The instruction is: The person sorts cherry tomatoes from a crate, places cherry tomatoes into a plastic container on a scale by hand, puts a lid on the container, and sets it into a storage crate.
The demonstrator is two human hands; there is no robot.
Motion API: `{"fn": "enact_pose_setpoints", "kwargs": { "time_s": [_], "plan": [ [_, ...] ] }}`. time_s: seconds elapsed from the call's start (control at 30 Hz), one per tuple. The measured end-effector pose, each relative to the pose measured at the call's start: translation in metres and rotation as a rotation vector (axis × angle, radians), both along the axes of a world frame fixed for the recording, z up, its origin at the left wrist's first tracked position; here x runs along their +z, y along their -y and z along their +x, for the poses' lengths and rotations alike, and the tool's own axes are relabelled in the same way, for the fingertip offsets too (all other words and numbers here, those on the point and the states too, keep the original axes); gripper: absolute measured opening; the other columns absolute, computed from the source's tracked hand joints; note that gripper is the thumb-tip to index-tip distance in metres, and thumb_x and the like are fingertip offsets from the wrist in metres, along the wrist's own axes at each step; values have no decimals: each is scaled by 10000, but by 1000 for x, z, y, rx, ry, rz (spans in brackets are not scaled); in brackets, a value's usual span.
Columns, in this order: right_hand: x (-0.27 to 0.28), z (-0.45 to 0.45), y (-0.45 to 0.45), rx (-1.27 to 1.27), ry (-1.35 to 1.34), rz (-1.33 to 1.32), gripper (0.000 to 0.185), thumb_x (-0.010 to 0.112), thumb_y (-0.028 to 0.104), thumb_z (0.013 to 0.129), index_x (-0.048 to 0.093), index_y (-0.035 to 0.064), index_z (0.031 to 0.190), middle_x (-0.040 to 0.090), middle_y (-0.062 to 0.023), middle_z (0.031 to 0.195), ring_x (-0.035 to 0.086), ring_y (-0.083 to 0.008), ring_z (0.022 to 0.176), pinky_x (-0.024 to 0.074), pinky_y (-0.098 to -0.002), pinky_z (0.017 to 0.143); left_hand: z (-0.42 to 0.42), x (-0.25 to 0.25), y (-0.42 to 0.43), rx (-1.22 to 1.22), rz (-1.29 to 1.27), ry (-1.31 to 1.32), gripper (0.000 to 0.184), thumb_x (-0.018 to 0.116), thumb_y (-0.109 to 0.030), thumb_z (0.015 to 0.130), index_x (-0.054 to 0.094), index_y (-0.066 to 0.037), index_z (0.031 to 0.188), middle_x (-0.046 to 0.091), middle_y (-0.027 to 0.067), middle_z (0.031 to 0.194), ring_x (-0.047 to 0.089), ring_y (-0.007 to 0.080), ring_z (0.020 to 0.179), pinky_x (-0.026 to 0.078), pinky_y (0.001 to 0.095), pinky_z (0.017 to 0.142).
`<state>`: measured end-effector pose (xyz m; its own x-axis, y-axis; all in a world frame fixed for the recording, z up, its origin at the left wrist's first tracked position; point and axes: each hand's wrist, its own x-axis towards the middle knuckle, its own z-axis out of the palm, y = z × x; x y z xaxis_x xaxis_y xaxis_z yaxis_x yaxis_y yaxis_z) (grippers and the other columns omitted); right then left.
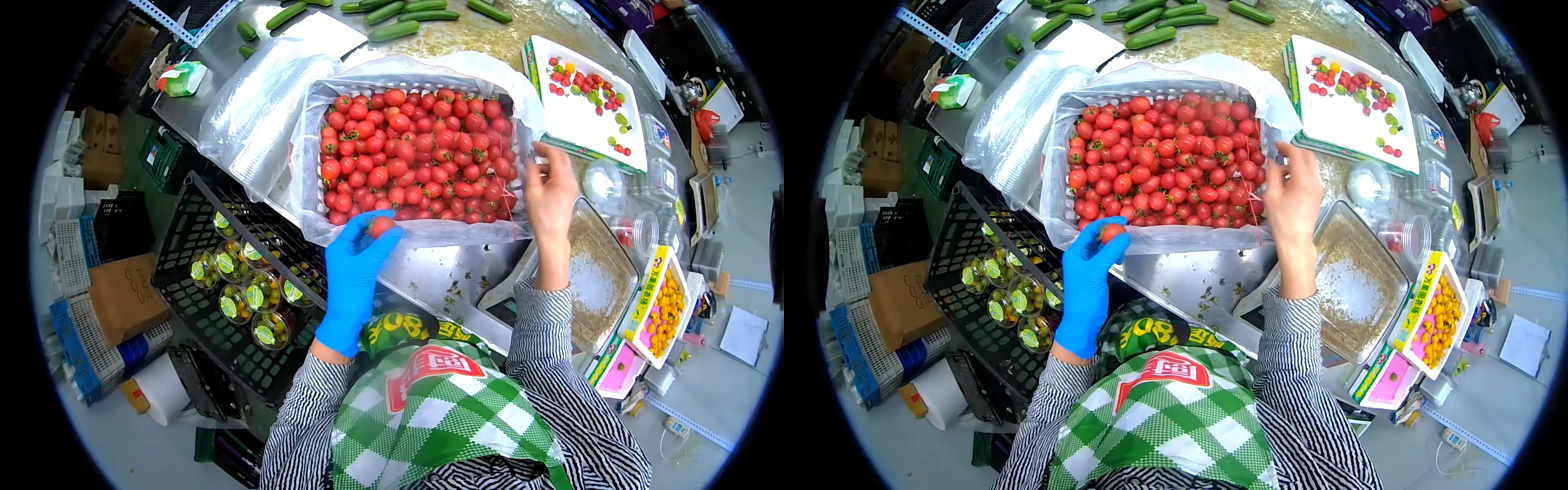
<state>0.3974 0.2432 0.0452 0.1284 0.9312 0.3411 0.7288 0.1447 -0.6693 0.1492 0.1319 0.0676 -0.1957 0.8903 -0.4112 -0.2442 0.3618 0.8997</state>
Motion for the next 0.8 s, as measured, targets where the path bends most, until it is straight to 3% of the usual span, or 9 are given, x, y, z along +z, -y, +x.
{"fn": "enact_pose_setpoints", "kwargs": {
  "time_s": [0.17,0.23,0.3,0.33,0.37,0.47,0.63,0.67,0.8],
  "plan": [
    [5,8,11,116,-137,-265,264,657,71,812,620,25,1069,648,-69,844,603,-125,701,488,-271,635,3,-17,4,50,155,-92,418,680,3,795,581,-36,1199,606,33,1071,560,99,926,459,241,820],
    [7,-10,28,197,-268,-486,275,676,93,814,624,26,1075,644,-28,801,584,-89,709,479,-242,634,8,-17,6,-5,239,-446,552,725,-6,745,545,-62,1264,584,23,992,554,108,848,468,245,776],
    [15,-31,47,409,-528,-580,298,687,96,816,617,32,1098,632,-3,863,564,-56,731,469,-212,643,17,-16,6,-18,320,-588,610,729,-15,732,512,-66,1300,569,41,943,547,131,807,468,266,758],
    [21,-43,57,486,-563,-625,326,701,89,806,609,34,1115,629,-11,901,562,-56,734,469,-209,656,17,-20,6,-69,393,-758,659,713,-4,726,476,-73,1338,546,65,901,553,170,800,468,297,742],
    [24,-54,66,560,-596,-667,356,714,83,797,601,36,1131,625,-18,940,560,-56,738,469,-205,668,17,-21,9,-180,431,-884,736,657,-63,759,351,-108,1427,541,128,1003,558,288,864,477,372,779],
    [6,-75,83,639,-946,-754,397,711,25,789,568,-12,1158,591,-36,1069,598,-92,890,503,-248,798,25,-22,10,-205,461,-808,775,638,-25,746,319,-113,1446,536,116,1018,562,259,872,483,348,776],
    [8,-68,81,663,-1025,-685,377,659,-22,819,551,-25,1181,569,-58,1138,579,-148,1030,479,-290,908,25,-12,14,-82,339,-386,671,612,66,776,387,-48,1397,561,70,1012,569,149,875,474,288,795],
    [9,-66,81,666,-1045,-678,374,651,-29,823,550,-25,1184,567,-62,1146,574,-157,1045,473,-294,920,21,-17,15,-68,277,-220,560,587,50,813,436,-11,1350,579,75,1068,579,129,918,472,277,844],
    [6,-67,80,663,-1047,-696,368,647,-37,821,553,-22,1177,568,-64,1147,563,-162,1066,471,-301,925,12,-8,14,-88,132,117,395,592,-15,845,535,22,1234,612,94,1090,597,131,934,481,272,846]
  ]
}}
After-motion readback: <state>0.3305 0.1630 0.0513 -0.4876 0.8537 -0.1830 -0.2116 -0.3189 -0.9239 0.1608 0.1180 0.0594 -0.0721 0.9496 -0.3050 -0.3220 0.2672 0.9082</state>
